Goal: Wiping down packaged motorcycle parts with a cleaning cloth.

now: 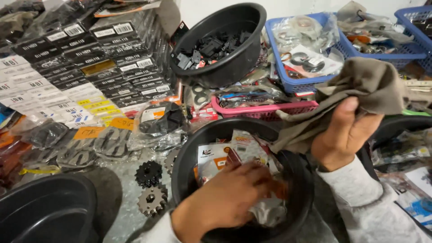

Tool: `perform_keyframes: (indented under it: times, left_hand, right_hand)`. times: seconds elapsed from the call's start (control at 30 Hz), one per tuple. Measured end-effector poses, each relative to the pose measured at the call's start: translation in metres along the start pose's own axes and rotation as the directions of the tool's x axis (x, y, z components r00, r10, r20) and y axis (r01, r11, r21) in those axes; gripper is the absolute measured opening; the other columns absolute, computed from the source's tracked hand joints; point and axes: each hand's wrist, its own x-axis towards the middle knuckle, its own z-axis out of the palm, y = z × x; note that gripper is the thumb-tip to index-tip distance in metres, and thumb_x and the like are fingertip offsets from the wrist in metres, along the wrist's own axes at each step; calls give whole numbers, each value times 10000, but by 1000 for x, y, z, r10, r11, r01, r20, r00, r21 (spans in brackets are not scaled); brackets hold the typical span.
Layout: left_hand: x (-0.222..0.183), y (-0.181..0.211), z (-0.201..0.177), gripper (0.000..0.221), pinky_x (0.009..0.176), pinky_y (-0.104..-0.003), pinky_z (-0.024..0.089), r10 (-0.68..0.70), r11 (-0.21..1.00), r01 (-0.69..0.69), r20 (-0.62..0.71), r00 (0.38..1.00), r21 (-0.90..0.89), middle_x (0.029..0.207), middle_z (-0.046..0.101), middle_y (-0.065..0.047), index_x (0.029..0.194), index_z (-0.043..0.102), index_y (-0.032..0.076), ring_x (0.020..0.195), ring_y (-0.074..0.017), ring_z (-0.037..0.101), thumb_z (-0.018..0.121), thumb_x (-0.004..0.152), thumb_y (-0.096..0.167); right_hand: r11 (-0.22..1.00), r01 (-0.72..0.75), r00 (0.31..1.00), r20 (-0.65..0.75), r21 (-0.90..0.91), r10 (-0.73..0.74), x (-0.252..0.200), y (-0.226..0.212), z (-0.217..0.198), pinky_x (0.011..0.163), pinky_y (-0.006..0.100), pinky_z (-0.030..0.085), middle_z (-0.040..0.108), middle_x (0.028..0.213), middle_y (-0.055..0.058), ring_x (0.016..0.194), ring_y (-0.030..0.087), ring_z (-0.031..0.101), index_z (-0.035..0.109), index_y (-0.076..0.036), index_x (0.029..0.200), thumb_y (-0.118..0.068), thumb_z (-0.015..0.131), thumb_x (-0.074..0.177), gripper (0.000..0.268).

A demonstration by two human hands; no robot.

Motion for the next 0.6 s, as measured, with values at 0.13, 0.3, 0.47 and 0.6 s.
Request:
perform_keyframes:
  times: [0.13, 0.3, 0.47, 0.6]
  left_hand:
    - [6, 2, -1, 456, 833, -490, 444, -53, 998, 50, 62, 997, 49, 1257, 619, -103, 1197, 657, 111, 1119, -356, 543, 635, 745, 171]
    - [14, 9, -9, 442, 734, -391, 490, -63, 967, 97, -146, 987, 237, 1137, 657, -76, 1253, 655, 99, 959, -304, 580, 579, 824, 169]
    - [17, 8, -16, 551, 619, -379, 530, -128, 946, 173, -176, 976, 275, 1277, 563, -118, 1333, 540, 62, 1013, -314, 577, 597, 790, 134]
    - [0, 0, 8, 685, 1003, -571, 386, -101, 994, 102, -31, 994, 37, 1342, 528, -214, 1343, 553, 14, 1230, -447, 464, 751, 770, 331]
  right_hand:
    - [988, -104, 994, 42, 116, 100, 18, -16, 8, 1045, 381, 430, 465, 1388, 218, 1111, 284, 487, 346, 50, 1473, -219, 360, 1100, 460]
    - [991, -87, 995, 60, 99, 81, 20, -16, 8, 1087, 388, 406, 446, 1400, 207, 1143, 279, 461, 323, 24, 1469, -290, 356, 1121, 470]
    - [984, -123, 987, 118, 130, 107, 16, -18, 9, 1161, 404, 391, 439, 1419, 185, 1197, 286, 451, 310, -13, 1485, -218, 351, 1121, 420]
    - [988, -120, 987, 118, 100, 108, 14, -15, 8, 1159, 389, 388, 472, 1421, 197, 1215, 289, 478, 337, 16, 1485, -206, 359, 1119, 429]
